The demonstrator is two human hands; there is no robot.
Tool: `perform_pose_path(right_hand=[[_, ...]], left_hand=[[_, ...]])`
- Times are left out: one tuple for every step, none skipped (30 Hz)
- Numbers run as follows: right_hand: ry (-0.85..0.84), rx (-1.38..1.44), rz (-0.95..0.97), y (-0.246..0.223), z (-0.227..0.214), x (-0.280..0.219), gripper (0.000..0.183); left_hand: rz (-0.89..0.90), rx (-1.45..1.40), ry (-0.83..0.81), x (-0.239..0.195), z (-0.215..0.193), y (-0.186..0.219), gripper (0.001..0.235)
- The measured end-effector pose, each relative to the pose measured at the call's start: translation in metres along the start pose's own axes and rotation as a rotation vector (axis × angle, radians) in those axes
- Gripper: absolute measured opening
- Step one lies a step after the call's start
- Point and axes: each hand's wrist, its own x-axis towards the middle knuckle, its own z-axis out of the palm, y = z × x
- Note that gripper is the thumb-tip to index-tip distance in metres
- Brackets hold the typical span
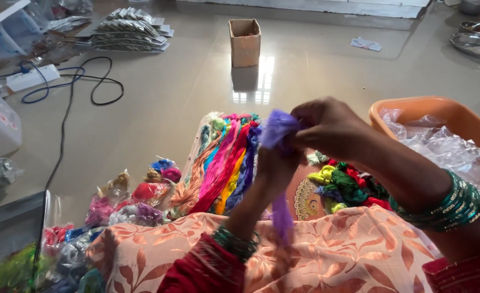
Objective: The person sits on the floor and ties bundles of colored yarn by hand. They first tie a red yarn bundle, then a grey one, and finally a purple one, placing each tied bundle aside.
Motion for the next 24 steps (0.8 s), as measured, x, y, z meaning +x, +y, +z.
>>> perform_pose_path(right_hand=[[0.067,-0.018,0.001,0.001,-0.004,-0.002,0.025],[0.134,-0.036,0.003,0.001,-0.009,-0.005,0.025],[0.139,-0.037,0.006,-0.007,-0.014,-0.012,0.025],[0.177,-0.020,0.019,-0.015,-0.020,-0.018,0.025],[0.213,-0.005,0.033,-0.024,-0.026,-0.025,0.026],[0.215,-0.007,0.036,-0.021,-0.028,-0.025,0.026],[0.211,0.004,0.032,-0.018,-0.031,-0.025,0.027],[0.208,0.014,0.029,-0.015,-0.033,-0.025,0.027],[0.211,0.013,0.029,-0.009,-0.030,-0.022,0.027],[0.185,0.027,0.040,-0.003,-0.027,-0.019,0.027],[0.157,0.046,0.053,0.004,-0.022,-0.016,0.027],[0.158,0.050,0.055,0.005,-0.019,-0.017,0.027],[0.139,0.070,0.067,0.006,-0.016,-0.018,0.026],[0.121,0.090,0.080,0.006,-0.013,-0.018,0.024],[0.121,0.094,0.078,0.001,-0.012,-0.020,0.024],[0.121,0.090,0.078,-0.003,-0.012,-0.023,0.024],[0.124,0.085,0.078,-0.007,-0.013,-0.025,0.023],[0.128,0.088,0.078,-0.006,-0.013,-0.025,0.023],[0.127,0.102,0.074,-0.004,-0.012,-0.024,0.023],[0.126,0.116,0.070,-0.002,-0.011,-0.024,0.022],[0.121,0.118,0.072,0.006,-0.007,-0.020,0.022],[0.106,0.158,0.050,0.014,-0.002,-0.017,0.021],[0.088,0.196,0.027,0.021,0.002,-0.012,0.020],[0.082,0.197,0.027,0.023,0.006,-0.013,0.020]], left_hand=[[-0.296,0.024,0.017,-0.011,0.010,-0.004,0.019],[-0.591,0.048,0.026,-0.023,0.019,-0.007,0.020],[-0.590,0.044,0.022,-0.047,0.021,-0.015,0.020],[-0.457,0.108,0.098,-0.071,0.022,-0.023,0.021],[-0.323,0.172,0.171,-0.097,0.024,-0.030,0.026],[-0.324,0.168,0.171,-0.126,0.023,-0.042,0.026],[-0.416,0.288,0.117,-0.156,0.021,-0.053,0.024],[-0.507,0.409,0.061,-0.185,0.019,-0.065,0.023],[-0.505,0.406,0.061,-0.185,0.015,-0.053,0.023],[-0.838,0.175,-0.004,-0.185,0.011,-0.041,0.025],[-1.163,-0.067,-0.080,-0.188,0.004,-0.028,0.031],[-1.165,-0.064,-0.083,-0.194,0.003,-0.043,0.031],[-1.197,0.042,-0.196,-0.199,0.002,-0.059,0.030],[-1.225,0.150,-0.309,-0.205,0.000,-0.074,0.032],[-1.225,0.154,-0.311,-0.201,-0.007,-0.091,0.032],[-1.161,0.238,-0.493,-0.198,-0.015,-0.108,0.055],[-1.089,0.320,-0.677,-0.194,-0.021,-0.125,0.101],[-1.086,0.322,-0.681,-0.167,-0.028,-0.114,0.101],[-0.969,0.221,-0.607,-0.141,-0.034,-0.102,0.117],[-0.852,0.121,-0.531,-0.116,-0.041,-0.091,0.134],[-0.858,0.122,-0.531,-0.075,-0.038,-0.049,0.134],[-0.641,0.031,-0.392,-0.038,-0.038,-0.004,0.122],[-0.423,-0.055,-0.249,-0.003,-0.040,0.046,0.109],[-0.427,-0.051,-0.246,-0.004,-0.028,0.041,0.109]])
